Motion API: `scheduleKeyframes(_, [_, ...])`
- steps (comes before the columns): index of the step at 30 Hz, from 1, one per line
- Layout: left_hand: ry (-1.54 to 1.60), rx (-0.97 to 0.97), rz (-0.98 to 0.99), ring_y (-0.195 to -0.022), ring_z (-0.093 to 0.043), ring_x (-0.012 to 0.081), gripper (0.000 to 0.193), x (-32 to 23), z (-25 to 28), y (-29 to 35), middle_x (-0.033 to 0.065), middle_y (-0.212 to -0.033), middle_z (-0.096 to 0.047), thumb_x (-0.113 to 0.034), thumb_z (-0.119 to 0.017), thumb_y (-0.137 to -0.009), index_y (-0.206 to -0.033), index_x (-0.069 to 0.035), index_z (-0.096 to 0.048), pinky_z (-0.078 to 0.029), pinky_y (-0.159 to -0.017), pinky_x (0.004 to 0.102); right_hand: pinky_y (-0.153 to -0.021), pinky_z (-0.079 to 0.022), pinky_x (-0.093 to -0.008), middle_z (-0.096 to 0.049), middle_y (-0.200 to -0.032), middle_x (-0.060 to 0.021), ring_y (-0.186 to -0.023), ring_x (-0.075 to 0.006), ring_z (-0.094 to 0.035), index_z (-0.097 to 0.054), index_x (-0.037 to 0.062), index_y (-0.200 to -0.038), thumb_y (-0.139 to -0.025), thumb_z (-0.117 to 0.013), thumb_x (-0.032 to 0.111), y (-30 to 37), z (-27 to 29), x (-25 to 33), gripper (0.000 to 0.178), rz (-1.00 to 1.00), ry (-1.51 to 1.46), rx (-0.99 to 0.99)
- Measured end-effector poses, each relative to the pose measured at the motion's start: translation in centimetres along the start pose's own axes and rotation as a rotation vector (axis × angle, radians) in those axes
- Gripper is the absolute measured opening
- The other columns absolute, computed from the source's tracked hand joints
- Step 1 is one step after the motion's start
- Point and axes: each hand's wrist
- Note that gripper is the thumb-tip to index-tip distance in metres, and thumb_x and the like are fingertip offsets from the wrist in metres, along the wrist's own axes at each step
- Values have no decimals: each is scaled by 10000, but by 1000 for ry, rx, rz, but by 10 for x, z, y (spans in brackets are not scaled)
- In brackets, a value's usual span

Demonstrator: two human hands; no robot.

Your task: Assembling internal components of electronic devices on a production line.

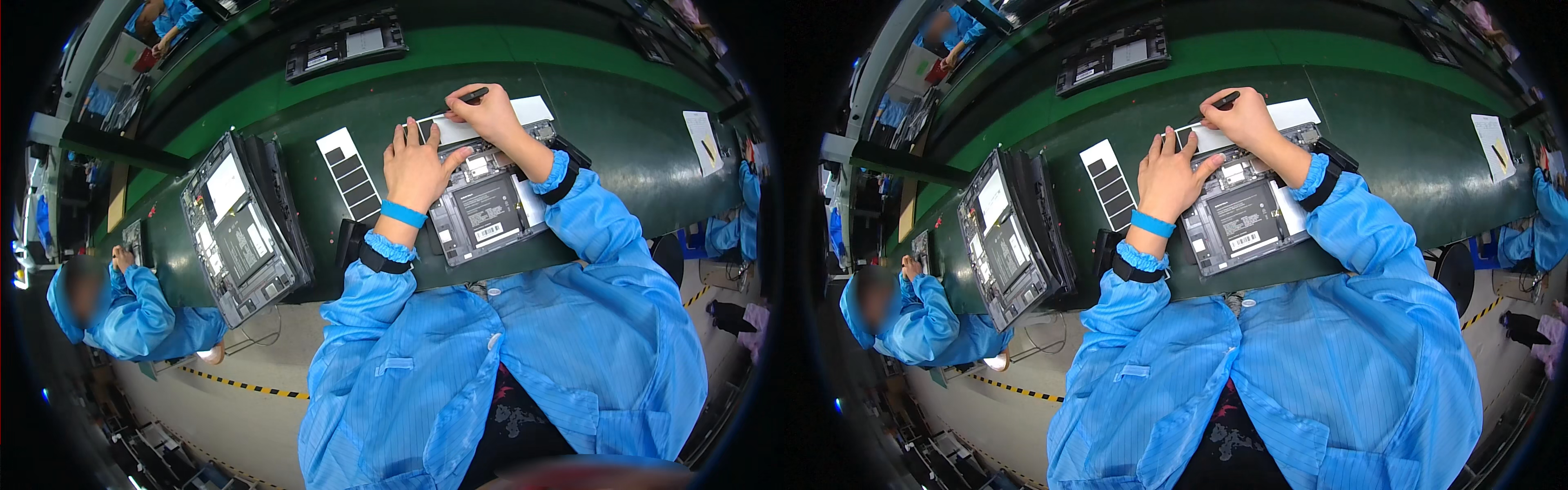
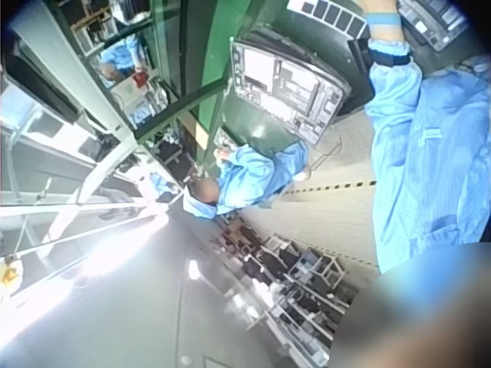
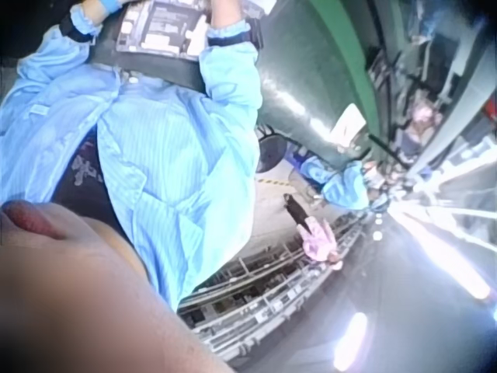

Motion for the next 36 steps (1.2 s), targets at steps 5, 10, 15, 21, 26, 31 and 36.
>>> scheduleKeyframes(5, [37,56,31,-1321,-365,408,787,1,0,0,262,-1408,-412,-703,-435,-846,-1320,-83,-540,-354,-1015,500,-632,-535,-266,-703,-711,-115,-661,-148,-689,-708,-29,-872,-794,-685,196,0,2,6,238,-19,321,-11])
scheduleKeyframes(10, [15,52,24,-1322,-370,410,756,3,-1,-1,258,-1408,-416,-694,-432,-854,-1325,-113,-541,-365,-1012,503,-624,-531,-269,-698,-696,-106,-648,-143,-684,-711,-24,-881,-785,-696,205,-3,0,4,249,-32,250,39])
scheduleKeyframes(15, [-6,38,31,-1322,-383,395,714,0,1,-1,239,-1405,-432,-680,-437,-861,-1320,-145,-552,-376,-1007,509,-648,-550,-256,-702,-717,-113,-676,-151,-695,-705,-33,-902,-789,-698,158,-3,0,-1,222,-38,180,25])
scheduleKeyframes(21, [-21,94,62,-1335,-370,363,678,-4,7,-1,182,-1423,-434,-679,-467,-846,-1308,-193,-568,-361,-1010,519,-667,-580,-267,-697,-830,-160,-745,-203,-704,-670,-74,-936,-836,-673,84,-3,4,-5,187,-101,-239,12])
scheduleKeyframes(26, [112,17,73,-1318,-340,400,568,11,5,-3,224,-1399,-429,-625,-509,-855,-1179,-186,-666,-309,-1023,536,-703,-588,-284,-685,-871,-162,-777,-240,-705,-666,-64,-953,-833,-693,75,16,45,34,187,-137,-401,6])
scheduleKeyframes(31, [135,-205,37,-1192,-454,366,400,-3,14,-3,219,-1253,-534,-432,-584,-890,-1028,-76,-702,-378,-934,484,-698,-577,-258,-685,-883,-147,-804,-216,-702,-669,-43,-1002,-853,-694,141,43,108,29,238,-251,-295,32])
scheduleKeyframes(36, [566,56,230,-715,-625,205,250,-45,38,-10,126,-851,-690,-247,-601,-908,-953,-12,-673,-477,-660,316,-678,-565,-229,-689,-880,-130,-784,-179,-701,-667,-41,-1011,-868,-682,150,54,108,8,238,-283,-290,62])
Point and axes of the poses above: each hand's wrist, its own y-axis away from the middle knuckle, its own z-axis out of the back of the hand, x = y × z
